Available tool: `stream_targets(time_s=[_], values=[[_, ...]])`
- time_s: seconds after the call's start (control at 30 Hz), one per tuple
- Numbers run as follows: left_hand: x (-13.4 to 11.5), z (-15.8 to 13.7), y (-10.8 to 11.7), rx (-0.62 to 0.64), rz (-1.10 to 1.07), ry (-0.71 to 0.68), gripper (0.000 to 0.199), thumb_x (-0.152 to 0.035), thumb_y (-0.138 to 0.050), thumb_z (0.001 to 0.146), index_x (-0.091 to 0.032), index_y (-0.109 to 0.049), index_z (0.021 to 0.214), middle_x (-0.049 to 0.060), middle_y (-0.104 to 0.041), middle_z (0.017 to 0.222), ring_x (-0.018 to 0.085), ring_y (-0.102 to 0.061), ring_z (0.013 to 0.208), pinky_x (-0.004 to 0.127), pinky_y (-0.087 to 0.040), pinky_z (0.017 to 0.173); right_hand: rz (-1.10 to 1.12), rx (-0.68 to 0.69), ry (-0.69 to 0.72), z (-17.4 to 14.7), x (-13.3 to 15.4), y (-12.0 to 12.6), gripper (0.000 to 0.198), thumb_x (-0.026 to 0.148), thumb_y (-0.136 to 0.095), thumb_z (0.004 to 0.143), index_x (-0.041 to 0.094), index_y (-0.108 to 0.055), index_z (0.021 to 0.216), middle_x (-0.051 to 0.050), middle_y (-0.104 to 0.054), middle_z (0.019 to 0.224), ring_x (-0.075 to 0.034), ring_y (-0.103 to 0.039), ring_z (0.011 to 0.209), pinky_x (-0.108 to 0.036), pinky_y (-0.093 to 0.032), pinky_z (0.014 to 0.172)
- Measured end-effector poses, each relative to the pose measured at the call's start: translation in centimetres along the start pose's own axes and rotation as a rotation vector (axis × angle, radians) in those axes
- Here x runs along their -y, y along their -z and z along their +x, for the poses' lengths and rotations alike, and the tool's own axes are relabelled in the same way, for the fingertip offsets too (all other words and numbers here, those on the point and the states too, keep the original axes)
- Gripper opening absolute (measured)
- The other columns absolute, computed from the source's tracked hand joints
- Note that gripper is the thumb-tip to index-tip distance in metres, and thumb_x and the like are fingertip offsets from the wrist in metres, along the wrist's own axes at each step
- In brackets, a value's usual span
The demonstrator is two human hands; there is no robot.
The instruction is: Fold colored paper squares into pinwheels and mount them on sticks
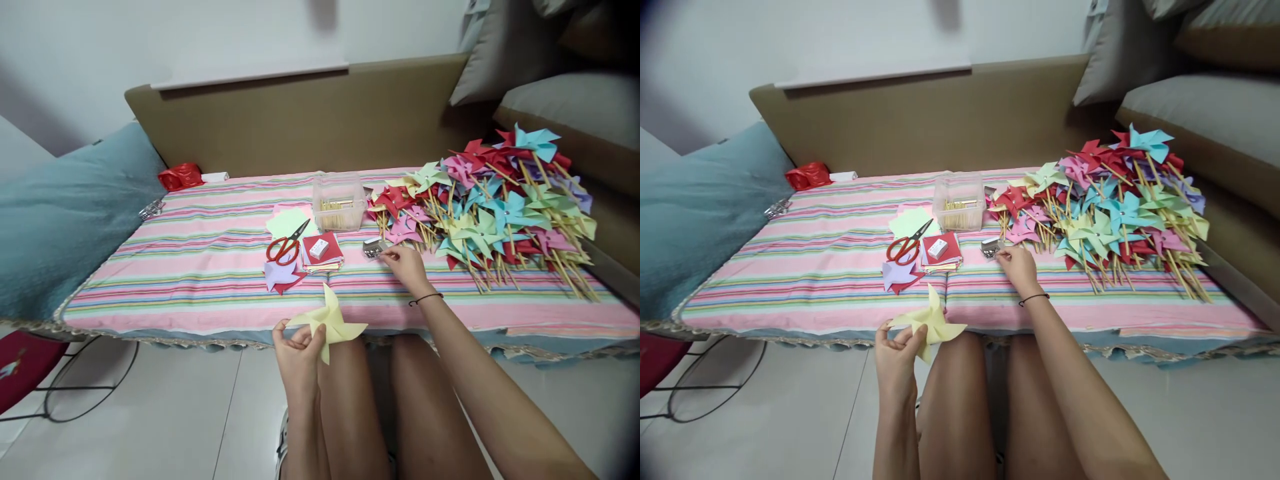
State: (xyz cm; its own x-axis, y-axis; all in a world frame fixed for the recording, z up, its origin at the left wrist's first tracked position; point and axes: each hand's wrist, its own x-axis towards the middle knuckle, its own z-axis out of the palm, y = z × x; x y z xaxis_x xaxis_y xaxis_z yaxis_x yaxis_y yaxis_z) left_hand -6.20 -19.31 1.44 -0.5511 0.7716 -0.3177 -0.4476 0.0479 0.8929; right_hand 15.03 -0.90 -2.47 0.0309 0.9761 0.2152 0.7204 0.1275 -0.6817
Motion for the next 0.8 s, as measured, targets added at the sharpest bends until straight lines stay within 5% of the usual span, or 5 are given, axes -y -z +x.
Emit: stream_targets(time_s=[0.17, 0.4, 0.8], values=[[-0.3, 0.6, -0.2, -0.049, -0.002, 0.008, 0.066, -0.022, -0.081, 0.055, -0.022, -0.035, 0.103, 0.0, -0.07, 0.066, 0.014, -0.067, 0.06, 0.024, -0.051, 0.063, -0.27, 0.145, 0.123, 2.5, 0.2, -1.5, 0.022, 0.011, -0.053, 0.076, 0.017, -0.075, 0.077, -0.009, -0.074, 0.089, -0.022, -0.062, 0.088, -0.031, -0.041, 0.079], [-0.2, 1.6, 0.4, -0.078, 0.011, 0.038, 0.067, -0.023, -0.081, 0.055, -0.023, -0.035, 0.103, 0.002, -0.071, 0.069, 0.015, -0.068, 0.06, 0.025, -0.052, 0.062, -0.514, 0.26, 0.171, 4.0, 0.7, -2.3, 0.023, 0.014, -0.052, 0.08, 0.017, -0.074, 0.074, -0.01, -0.072, 0.082, -0.021, -0.061, 0.08, -0.027, -0.037, 0.067], [-0.1, 2.2, 1.5, -0.105, -0.01, 0.034, 0.068, -0.022, -0.083, 0.054, -0.023, -0.036, 0.103, 0.001, -0.071, 0.069, 0.016, -0.067, 0.059, 0.024, -0.05, 0.059, -0.6, 0.266, 0.224, 3.6, 0.3, -3.5, 0.026, 0.012, -0.044, 0.088, 0.009, -0.07, 0.087, -0.019, -0.069, 0.091, -0.026, -0.06, 0.09, -0.031, -0.037, 0.075]])
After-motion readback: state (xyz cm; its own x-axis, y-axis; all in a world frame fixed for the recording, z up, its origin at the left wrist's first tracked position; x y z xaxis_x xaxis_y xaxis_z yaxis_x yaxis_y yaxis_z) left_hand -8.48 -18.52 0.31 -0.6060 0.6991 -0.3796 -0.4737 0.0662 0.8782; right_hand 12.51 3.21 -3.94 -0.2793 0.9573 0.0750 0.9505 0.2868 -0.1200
